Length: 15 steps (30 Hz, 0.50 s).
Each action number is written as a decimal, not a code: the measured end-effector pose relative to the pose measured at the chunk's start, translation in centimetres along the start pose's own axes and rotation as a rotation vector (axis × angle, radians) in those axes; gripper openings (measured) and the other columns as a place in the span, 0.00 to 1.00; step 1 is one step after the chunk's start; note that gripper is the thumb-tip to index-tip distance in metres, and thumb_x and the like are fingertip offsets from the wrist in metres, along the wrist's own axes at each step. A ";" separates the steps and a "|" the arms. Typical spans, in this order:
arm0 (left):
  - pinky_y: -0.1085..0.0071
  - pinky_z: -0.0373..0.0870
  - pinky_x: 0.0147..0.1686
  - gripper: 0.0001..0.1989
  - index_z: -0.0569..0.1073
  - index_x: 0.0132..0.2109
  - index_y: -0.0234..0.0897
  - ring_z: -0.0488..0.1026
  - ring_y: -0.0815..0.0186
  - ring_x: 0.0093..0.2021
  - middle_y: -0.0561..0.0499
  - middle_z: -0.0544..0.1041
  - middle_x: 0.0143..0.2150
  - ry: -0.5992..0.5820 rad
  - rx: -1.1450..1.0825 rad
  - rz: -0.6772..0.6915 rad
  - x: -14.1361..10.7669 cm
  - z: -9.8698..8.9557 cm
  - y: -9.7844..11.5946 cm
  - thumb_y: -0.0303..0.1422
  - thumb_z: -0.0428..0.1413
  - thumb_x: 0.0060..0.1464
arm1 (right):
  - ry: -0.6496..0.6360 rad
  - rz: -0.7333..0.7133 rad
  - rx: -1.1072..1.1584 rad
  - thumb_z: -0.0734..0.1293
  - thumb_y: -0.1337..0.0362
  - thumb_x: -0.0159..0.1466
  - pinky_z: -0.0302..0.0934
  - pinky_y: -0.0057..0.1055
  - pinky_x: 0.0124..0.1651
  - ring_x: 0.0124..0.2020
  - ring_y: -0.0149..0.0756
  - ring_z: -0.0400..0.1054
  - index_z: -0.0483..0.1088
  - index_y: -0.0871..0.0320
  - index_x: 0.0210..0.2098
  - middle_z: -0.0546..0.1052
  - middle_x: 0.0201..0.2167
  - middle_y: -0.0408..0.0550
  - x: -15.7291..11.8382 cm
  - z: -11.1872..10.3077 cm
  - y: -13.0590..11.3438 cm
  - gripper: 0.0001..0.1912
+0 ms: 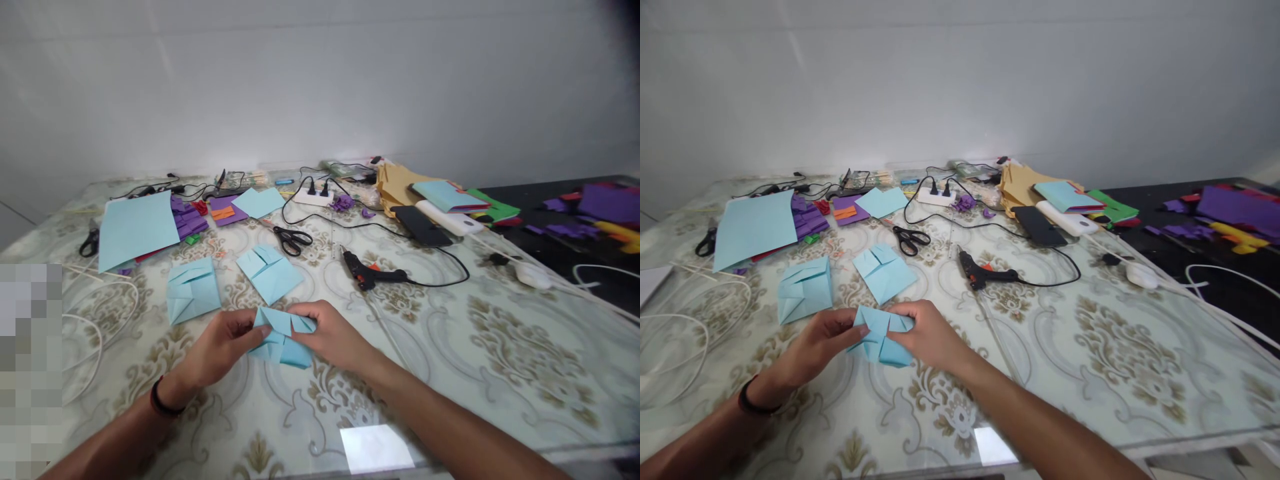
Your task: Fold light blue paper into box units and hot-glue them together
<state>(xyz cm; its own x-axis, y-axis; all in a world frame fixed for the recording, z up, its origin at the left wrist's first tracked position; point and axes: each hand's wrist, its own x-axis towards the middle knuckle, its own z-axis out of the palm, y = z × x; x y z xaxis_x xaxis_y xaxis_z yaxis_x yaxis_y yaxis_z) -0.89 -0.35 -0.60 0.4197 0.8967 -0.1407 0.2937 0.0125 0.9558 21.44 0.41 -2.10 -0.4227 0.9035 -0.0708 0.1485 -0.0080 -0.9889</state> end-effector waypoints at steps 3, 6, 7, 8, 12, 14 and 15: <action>0.73 0.54 0.28 0.20 0.67 0.28 0.36 0.55 0.70 0.27 0.57 0.59 0.25 -0.026 0.032 0.012 0.1 -0.4 -0.1 0.43 0.55 0.65 | 0.017 -0.009 0.011 0.71 0.57 0.62 0.62 0.29 0.36 0.34 0.38 0.69 0.78 0.59 0.30 0.77 0.29 0.44 0.0 -0.1 -0.2 0.11; 0.72 0.54 0.29 0.20 0.67 0.28 0.36 0.55 0.69 0.28 0.57 0.59 0.26 -0.043 0.044 0.000 0.1 -0.6 -0.2 0.44 0.54 0.65 | 0.036 -0.005 0.023 0.69 0.56 0.64 0.61 0.30 0.38 0.32 0.37 0.69 0.76 0.58 0.28 0.76 0.28 0.43 0.0 -0.2 -0.6 0.13; 0.72 0.55 0.29 0.20 0.67 0.29 0.36 0.56 0.69 0.28 0.57 0.60 0.26 -0.063 0.046 -0.003 0.1 -0.6 -0.2 0.44 0.54 0.66 | 0.049 -0.007 0.022 0.69 0.56 0.64 0.61 0.31 0.39 0.33 0.37 0.69 0.76 0.58 0.28 0.76 0.28 0.43 0.0 -0.2 -0.7 0.13; 0.72 0.56 0.30 0.20 0.68 0.29 0.35 0.57 0.69 0.29 0.56 0.61 0.26 -0.086 0.045 -0.004 0.1 -0.6 -0.3 0.44 0.54 0.66 | 0.064 -0.011 0.020 0.70 0.57 0.64 0.62 0.31 0.41 0.34 0.37 0.70 0.76 0.57 0.28 0.77 0.29 0.43 0.0 -0.2 -0.8 0.12; 0.73 0.57 0.30 0.18 0.71 0.32 0.35 0.60 0.69 0.29 0.56 0.65 0.27 -0.107 0.020 0.004 0.1 -0.4 -0.5 0.43 0.55 0.66 | 0.093 0.004 0.055 0.72 0.64 0.57 0.64 0.31 0.44 0.40 0.39 0.72 0.78 0.57 0.35 0.81 0.36 0.44 0.1 -0.2 -0.8 0.05; 0.73 0.58 0.30 0.16 0.73 0.35 0.35 0.62 0.69 0.29 0.55 0.68 0.28 -0.069 -0.019 0.003 0.1 -0.3 -0.6 0.43 0.56 0.65 | 0.067 0.018 0.059 0.72 0.67 0.55 0.63 0.30 0.42 0.38 0.38 0.72 0.78 0.58 0.34 0.80 0.34 0.44 0.1 -0.1 -0.7 0.07; 0.74 0.59 0.30 0.15 0.74 0.37 0.35 0.64 0.69 0.29 0.54 0.70 0.28 -0.055 -0.040 0.003 0.1 -0.3 -0.6 0.43 0.56 0.65 | 0.053 0.018 0.053 0.72 0.67 0.54 0.63 0.30 0.41 0.36 0.37 0.71 0.78 0.58 0.33 0.80 0.33 0.44 0.1 -0.1 -0.6 0.06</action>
<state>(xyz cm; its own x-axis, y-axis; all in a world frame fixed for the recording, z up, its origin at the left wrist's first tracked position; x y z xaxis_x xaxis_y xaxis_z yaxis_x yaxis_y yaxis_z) -1.30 -0.09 -1.13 0.4675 0.8711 -0.1507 0.2580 0.0286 0.9657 21.40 0.51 -1.52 -0.3722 0.9245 -0.0829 0.1077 -0.0456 -0.9931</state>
